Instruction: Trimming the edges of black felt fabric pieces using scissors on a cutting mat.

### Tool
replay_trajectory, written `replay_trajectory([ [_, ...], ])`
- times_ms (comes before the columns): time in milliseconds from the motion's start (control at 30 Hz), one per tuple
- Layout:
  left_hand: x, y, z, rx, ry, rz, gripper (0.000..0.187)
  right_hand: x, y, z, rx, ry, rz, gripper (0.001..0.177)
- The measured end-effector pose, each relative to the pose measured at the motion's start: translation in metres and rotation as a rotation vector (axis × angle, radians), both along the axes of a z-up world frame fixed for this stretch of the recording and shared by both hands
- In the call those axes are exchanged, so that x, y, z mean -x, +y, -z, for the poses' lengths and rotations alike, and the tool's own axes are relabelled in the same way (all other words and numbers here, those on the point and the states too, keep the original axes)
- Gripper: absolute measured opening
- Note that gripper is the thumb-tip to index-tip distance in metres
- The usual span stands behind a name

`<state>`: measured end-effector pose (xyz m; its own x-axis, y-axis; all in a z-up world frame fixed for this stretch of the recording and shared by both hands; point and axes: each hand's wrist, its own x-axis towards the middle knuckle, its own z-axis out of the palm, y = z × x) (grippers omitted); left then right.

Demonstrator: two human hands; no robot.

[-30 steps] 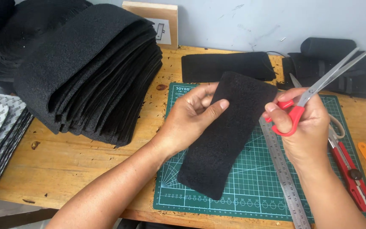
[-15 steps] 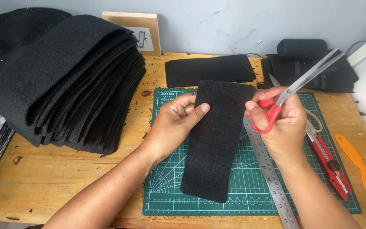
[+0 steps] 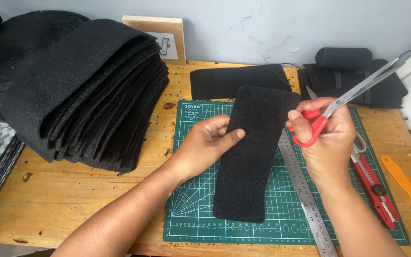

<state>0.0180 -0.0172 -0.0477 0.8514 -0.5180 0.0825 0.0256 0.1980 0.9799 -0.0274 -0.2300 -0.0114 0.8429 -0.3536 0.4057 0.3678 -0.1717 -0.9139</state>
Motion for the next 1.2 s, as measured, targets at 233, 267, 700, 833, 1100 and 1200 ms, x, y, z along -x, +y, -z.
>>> replay_trajectory([
  [233,-0.002,0.008,-0.016,-0.205,-0.124,-0.133,0.044,0.001,0.001,-0.003,0.012,0.010,-0.031,0.022],
  [267,-0.003,0.009,-0.018,-0.197,-0.105,-0.164,0.044,0.000,0.000,-0.003,0.003,0.026,-0.029,0.021],
  [700,-0.053,0.014,0.021,0.190,-0.009,-0.302,0.021,-0.005,0.009,0.008,0.105,0.183,-0.122,0.027],
  [833,-0.064,0.015,0.037,0.204,-0.002,-0.305,0.020,-0.006,0.008,0.012,0.088,0.209,-0.154,0.030],
  [1100,-0.062,0.012,0.043,0.204,-0.045,-0.391,0.020,-0.001,0.002,0.031,0.242,0.341,-0.267,0.046],
  [1200,-0.049,0.012,0.016,0.145,-0.161,-0.442,0.022,0.004,0.010,0.027,0.263,0.376,-0.301,0.046],
])
